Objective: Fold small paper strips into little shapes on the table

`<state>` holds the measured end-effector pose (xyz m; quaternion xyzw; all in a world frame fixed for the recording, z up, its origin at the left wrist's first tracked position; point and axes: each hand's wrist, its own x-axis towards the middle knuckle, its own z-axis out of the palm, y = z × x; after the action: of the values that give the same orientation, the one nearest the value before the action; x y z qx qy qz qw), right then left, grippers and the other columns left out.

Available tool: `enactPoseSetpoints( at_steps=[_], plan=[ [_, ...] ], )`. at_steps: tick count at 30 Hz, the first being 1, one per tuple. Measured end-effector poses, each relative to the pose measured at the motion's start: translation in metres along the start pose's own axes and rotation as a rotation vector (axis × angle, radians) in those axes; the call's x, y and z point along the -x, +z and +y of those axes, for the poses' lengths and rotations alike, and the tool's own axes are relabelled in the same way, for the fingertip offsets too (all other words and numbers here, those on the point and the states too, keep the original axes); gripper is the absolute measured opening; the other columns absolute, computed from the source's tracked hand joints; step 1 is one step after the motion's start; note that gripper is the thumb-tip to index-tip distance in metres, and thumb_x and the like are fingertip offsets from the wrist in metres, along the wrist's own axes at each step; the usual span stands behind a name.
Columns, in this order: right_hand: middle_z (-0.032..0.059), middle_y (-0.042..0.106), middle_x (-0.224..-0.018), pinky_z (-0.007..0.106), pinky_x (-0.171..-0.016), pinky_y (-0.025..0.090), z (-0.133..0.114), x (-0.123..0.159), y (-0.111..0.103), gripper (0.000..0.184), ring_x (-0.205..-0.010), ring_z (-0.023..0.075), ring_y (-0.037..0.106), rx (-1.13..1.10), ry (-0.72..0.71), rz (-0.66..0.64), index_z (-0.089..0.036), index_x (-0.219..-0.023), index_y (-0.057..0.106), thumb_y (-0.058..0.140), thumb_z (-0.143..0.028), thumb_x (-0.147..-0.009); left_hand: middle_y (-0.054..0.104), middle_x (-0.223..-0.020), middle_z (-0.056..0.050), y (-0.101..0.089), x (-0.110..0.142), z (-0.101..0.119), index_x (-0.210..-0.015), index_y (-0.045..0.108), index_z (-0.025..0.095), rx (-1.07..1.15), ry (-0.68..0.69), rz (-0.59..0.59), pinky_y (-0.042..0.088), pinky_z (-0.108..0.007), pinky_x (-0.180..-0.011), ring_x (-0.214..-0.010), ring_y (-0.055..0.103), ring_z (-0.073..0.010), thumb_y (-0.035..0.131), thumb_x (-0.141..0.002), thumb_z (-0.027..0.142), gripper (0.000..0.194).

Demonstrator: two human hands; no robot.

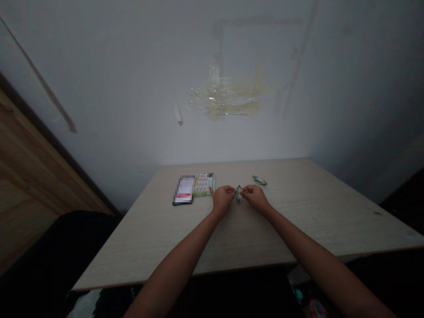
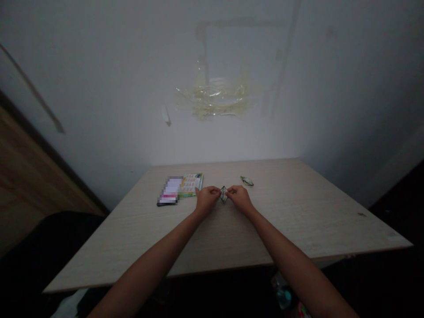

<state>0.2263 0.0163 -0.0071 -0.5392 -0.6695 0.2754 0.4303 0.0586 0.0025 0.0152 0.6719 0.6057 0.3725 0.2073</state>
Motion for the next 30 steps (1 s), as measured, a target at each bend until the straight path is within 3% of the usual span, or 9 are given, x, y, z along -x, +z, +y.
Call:
enactPoseSetpoints(
  at_steps=[23,30],
  plan=[
    [0.0062,0.075,-0.073,0.028,-0.064,0.048,0.008,-0.003,0.002,0.018,-0.07,0.0213,0.069,0.028,-0.012,0.017,-0.018,-0.076,0.075,0.065,-0.033,-0.074,0.079,-0.082,-0.002,-0.002,0.0,0.0,-0.083,0.077,0.028,-0.029,0.009,-0.006,-0.008,-0.058,-0.117,-0.091,0.071,-0.0244,0.063,-0.083,0.039,0.018],
    [0.0057,0.073,-0.073,0.028,-0.066,0.048,0.011,-0.002,0.0,0.027,-0.068,0.0196,0.066,0.061,-0.073,0.045,-0.016,-0.08,0.074,0.062,-0.04,-0.078,0.079,-0.09,-0.001,-0.005,0.002,0.001,-0.092,0.075,0.029,0.019,0.032,-0.002,-0.01,-0.062,-0.115,-0.1,0.069,-0.0241,0.067,-0.084,0.038,0.015]
  ],
)
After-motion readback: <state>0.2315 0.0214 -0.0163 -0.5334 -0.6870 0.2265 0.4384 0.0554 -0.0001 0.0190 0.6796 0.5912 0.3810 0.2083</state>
